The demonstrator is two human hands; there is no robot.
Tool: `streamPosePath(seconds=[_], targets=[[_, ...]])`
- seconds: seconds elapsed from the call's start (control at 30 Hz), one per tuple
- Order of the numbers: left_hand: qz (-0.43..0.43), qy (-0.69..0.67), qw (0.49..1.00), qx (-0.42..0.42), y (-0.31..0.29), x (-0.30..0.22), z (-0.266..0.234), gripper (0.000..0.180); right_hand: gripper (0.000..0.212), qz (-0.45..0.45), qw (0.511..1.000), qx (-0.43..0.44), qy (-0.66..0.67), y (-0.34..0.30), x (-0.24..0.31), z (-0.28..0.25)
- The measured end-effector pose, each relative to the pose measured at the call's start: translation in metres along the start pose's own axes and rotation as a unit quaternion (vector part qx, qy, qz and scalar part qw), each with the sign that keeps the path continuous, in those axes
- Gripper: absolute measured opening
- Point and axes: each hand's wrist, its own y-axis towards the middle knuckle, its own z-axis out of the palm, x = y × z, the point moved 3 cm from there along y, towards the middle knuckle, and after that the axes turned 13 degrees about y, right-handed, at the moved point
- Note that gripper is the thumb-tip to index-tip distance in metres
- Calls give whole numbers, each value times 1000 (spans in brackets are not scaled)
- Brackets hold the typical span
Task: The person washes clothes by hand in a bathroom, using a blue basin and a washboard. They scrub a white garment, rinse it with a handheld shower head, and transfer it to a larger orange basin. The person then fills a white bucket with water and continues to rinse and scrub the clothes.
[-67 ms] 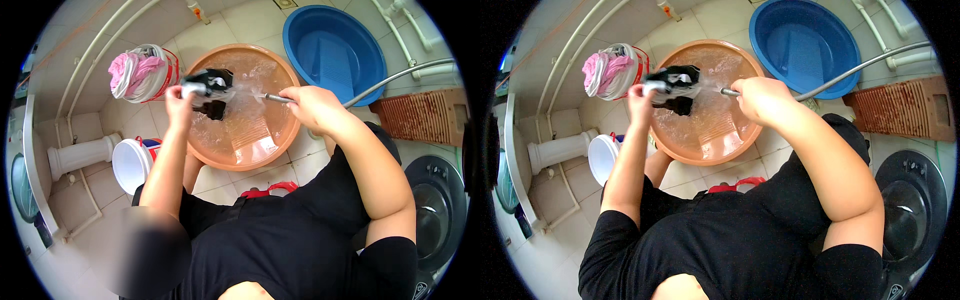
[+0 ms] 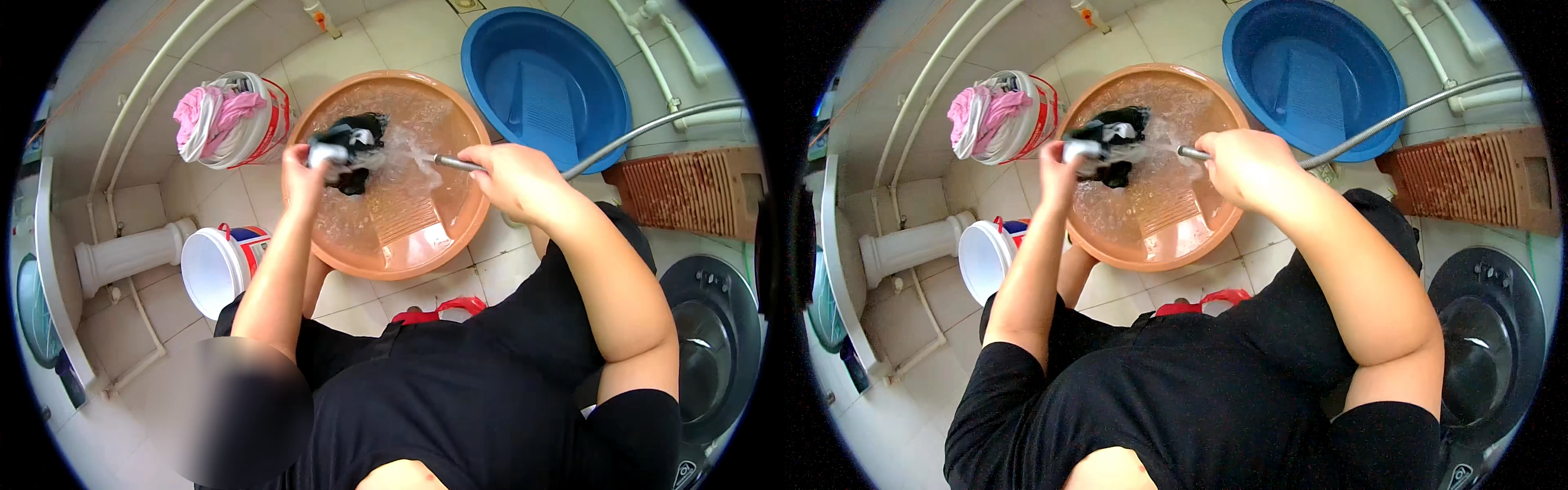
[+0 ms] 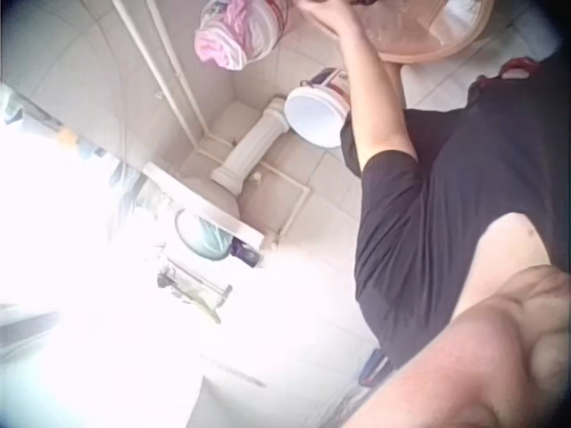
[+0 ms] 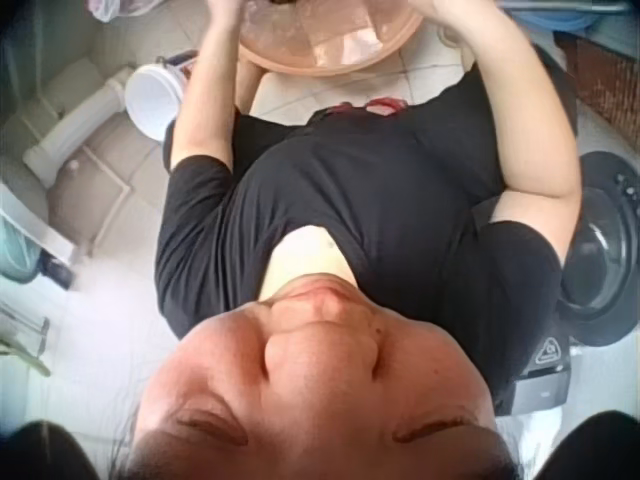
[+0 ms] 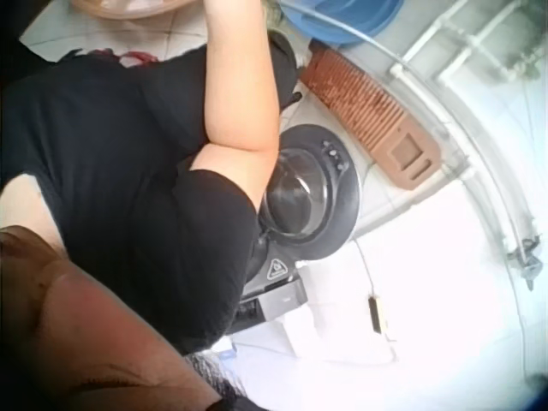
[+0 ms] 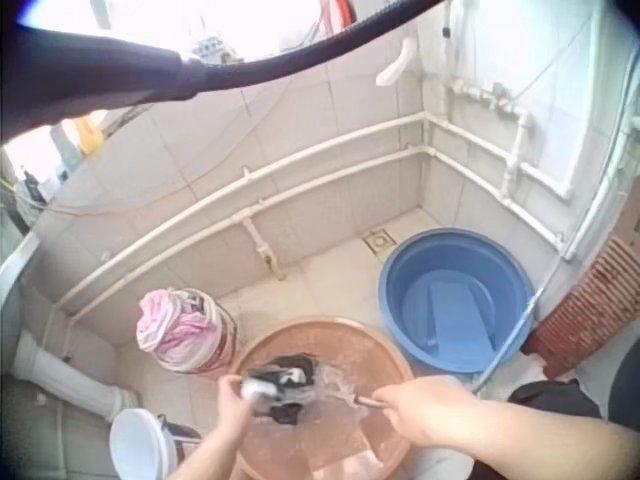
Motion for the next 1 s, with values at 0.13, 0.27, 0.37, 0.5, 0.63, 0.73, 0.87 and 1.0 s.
streamPosePath(seconds=[0.13, 0.27, 0.37, 0.5, 0.63, 0.73, 0.87, 1.0], targets=[[63, 258, 931, 251, -20, 24, 65, 93, 25, -20, 1000, -15, 2, -2, -8, 3], [8, 315, 908, 276, -18, 37, 112, 90, 23, -41, 999, -18, 1, -5, -3, 2], [89, 399, 850, 332, -39, 12, 147, 90, 23, -23, 1000, -12, 10, -1, -3, 1], [172, 412, 790, 419, -35, 16, 161, 83, 22, 0, 1000, 1, -13, 5, -8, 0], [120, 372, 823, 412, 16, 55, 168, 75, 22, -1, 1000, -9, -18, 6, -12, 2], [-139, 205, 929, 273, 36, 77, 170, 56, 27, 8, 1000, 5, -11, 7, -14, 0], [-95, 381, 875, 285, 3, 122, 202, 67, 22, -19, 999, -9, -31, 10, -13, 2], [223, 440, 799, 344, -32, 69, 146, 74, 21, -7, 1000, -9, -21, 7, -18, 2]])
